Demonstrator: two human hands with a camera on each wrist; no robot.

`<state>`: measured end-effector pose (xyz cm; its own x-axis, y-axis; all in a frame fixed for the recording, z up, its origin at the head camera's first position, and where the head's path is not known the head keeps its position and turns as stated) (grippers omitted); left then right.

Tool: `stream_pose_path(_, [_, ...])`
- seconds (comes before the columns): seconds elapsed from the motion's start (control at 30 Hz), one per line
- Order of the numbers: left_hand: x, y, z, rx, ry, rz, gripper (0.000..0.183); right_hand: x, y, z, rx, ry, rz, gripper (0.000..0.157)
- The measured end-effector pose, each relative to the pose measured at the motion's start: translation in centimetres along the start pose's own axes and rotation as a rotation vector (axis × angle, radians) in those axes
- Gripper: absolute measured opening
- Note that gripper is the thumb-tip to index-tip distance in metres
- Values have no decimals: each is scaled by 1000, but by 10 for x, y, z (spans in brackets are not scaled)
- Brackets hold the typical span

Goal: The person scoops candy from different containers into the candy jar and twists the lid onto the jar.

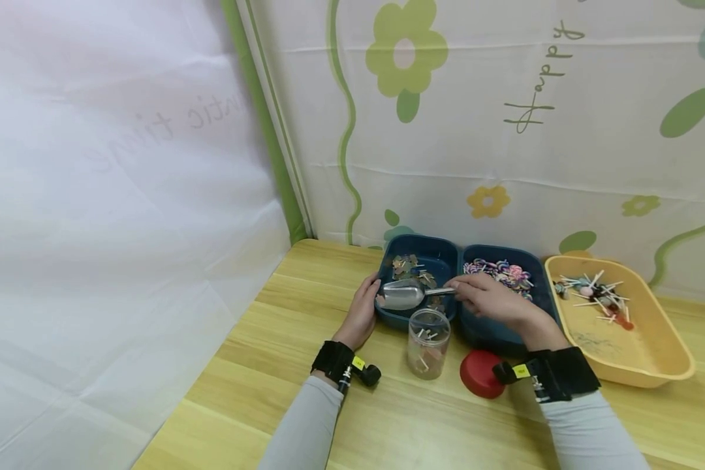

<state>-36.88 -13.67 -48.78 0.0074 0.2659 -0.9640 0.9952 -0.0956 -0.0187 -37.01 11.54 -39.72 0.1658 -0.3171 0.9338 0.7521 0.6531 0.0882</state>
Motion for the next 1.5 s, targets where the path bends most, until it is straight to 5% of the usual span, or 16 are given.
stream_pose_path(0.7, [0, 0, -2, -29, -12, 0, 48, 0, 4, 14, -116, -148, 27, 41])
stream_pose_path(1.03, [0, 2, -1, 3, -19, 3, 50, 24, 34, 41, -141, -253, 205, 31])
stream_pose_path(1.27, [0, 2, -1, -8, -18, 7, 51, 43, 59, 57, -294, -56, 87, 43])
stream_pose_path(1.5, [0, 1, -1, -10, -22, 16, 52, 63, 93, 69, -431, 102, 106, 27])
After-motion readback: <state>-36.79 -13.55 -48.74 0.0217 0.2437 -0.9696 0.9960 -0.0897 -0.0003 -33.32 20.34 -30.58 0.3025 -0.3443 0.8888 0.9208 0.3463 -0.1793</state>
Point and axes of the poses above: each hand's wrist, its own y-axis away from the middle knuckle, its own z-axis out of the back of the hand, x = y × z, the point moved 4 cm from there along -y, towards the middle knuckle, and after that the axes turned 3 degrees about -y, right-handed, at the moved point
